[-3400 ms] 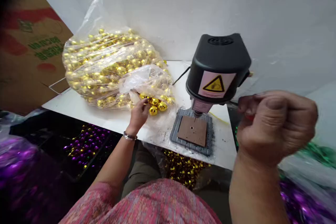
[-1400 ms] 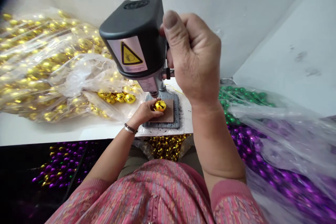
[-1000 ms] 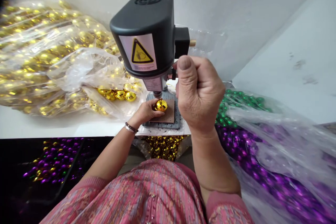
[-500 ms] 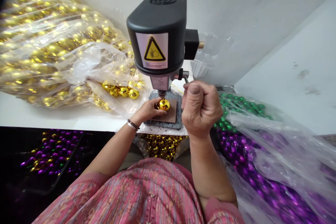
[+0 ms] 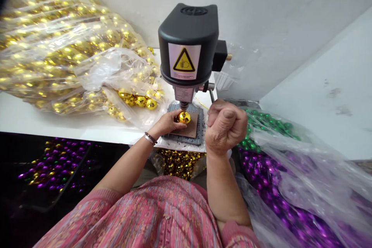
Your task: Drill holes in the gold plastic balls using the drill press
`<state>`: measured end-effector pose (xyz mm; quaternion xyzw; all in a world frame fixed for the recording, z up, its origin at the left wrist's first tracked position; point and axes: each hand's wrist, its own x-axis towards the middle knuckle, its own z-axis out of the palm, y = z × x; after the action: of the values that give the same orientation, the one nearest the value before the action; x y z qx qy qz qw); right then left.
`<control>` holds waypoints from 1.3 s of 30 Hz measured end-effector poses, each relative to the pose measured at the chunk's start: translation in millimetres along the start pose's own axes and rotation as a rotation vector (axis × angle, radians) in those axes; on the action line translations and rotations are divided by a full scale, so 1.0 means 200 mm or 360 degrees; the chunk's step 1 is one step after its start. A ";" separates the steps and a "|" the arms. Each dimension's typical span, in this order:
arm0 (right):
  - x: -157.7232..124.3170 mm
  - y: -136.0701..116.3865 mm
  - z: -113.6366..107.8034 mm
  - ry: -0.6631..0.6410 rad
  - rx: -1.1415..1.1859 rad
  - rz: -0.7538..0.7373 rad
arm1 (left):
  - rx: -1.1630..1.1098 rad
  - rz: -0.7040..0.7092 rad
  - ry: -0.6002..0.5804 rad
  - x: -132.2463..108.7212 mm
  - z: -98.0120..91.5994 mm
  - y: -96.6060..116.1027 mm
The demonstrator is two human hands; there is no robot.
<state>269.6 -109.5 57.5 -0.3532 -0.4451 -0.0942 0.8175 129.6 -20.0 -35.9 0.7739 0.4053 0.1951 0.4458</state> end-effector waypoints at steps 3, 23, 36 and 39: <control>-0.03 0.02 -0.01 -0.0008 0.0040 -0.0016 | 0.0031 0.0003 0.0011 0.00 0.00 0.00; 0.31 -0.04 0.17 -0.0045 0.0180 0.0110 | 0.0015 0.0285 -0.0337 -0.36 -0.06 0.02; 0.29 -0.06 0.14 -0.0087 0.0241 0.0128 | 0.0668 -0.0415 0.0956 -0.04 -0.40 -0.20; 0.29 -0.06 0.14 -0.0101 0.0226 0.0101 | 0.0685 -0.0422 0.0690 -0.03 -0.39 -0.24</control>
<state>278.5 -90.2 119.3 -0.3110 -0.4650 -0.0252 0.8285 53.0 30.6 -35.4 0.7313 0.6199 0.2053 0.1969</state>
